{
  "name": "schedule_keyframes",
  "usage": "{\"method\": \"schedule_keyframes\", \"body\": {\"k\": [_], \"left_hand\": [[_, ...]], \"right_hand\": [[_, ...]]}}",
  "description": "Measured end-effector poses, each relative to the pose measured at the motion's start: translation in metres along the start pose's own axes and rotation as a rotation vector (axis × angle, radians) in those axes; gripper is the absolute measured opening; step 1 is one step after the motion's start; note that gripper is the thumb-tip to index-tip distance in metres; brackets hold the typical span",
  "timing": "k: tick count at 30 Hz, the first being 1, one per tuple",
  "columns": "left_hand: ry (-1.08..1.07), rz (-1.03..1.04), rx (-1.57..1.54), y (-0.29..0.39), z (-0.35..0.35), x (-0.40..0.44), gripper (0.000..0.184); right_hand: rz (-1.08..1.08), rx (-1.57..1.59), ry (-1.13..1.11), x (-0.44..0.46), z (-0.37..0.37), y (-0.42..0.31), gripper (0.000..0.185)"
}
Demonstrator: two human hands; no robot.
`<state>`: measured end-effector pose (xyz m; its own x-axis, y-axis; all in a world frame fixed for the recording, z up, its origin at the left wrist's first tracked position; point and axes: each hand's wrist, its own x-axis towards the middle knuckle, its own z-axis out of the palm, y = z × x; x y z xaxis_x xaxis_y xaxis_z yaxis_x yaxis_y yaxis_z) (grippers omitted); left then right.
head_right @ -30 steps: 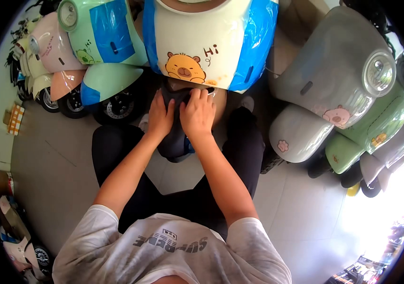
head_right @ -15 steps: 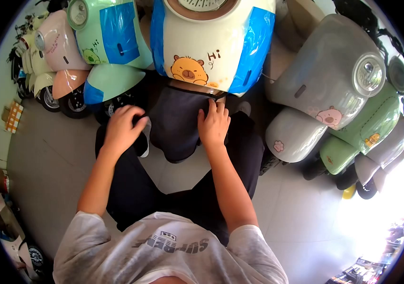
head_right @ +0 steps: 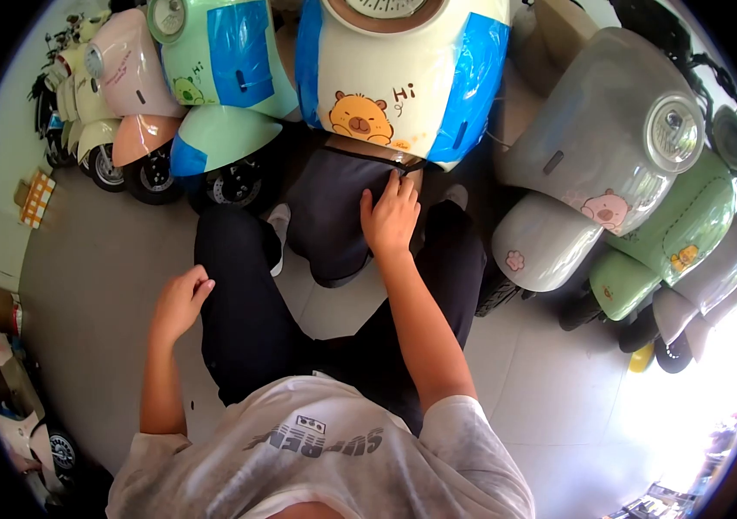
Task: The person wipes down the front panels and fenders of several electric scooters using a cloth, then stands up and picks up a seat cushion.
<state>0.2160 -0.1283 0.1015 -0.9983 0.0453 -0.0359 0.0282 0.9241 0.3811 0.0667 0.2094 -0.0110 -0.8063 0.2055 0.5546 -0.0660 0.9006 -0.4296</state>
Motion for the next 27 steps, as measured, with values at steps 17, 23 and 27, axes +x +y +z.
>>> {"method": "schedule_keyframes", "body": {"k": [17,23,27], "left_hand": [[-0.047,0.382,-0.251,0.079,-0.018,0.018,0.016],[0.084,0.286,-0.174,0.086,0.118,0.171,0.055],[0.081,0.258,-0.215,0.087,0.147,0.200,0.081]], "right_hand": [[-0.004,0.021,-0.033,0.000,0.002,0.005,0.063],[-0.004,0.089,-0.043,-0.001,-0.003,0.015,0.060],[0.033,0.168,-0.053,-0.004,0.001,0.024,0.060]]}}
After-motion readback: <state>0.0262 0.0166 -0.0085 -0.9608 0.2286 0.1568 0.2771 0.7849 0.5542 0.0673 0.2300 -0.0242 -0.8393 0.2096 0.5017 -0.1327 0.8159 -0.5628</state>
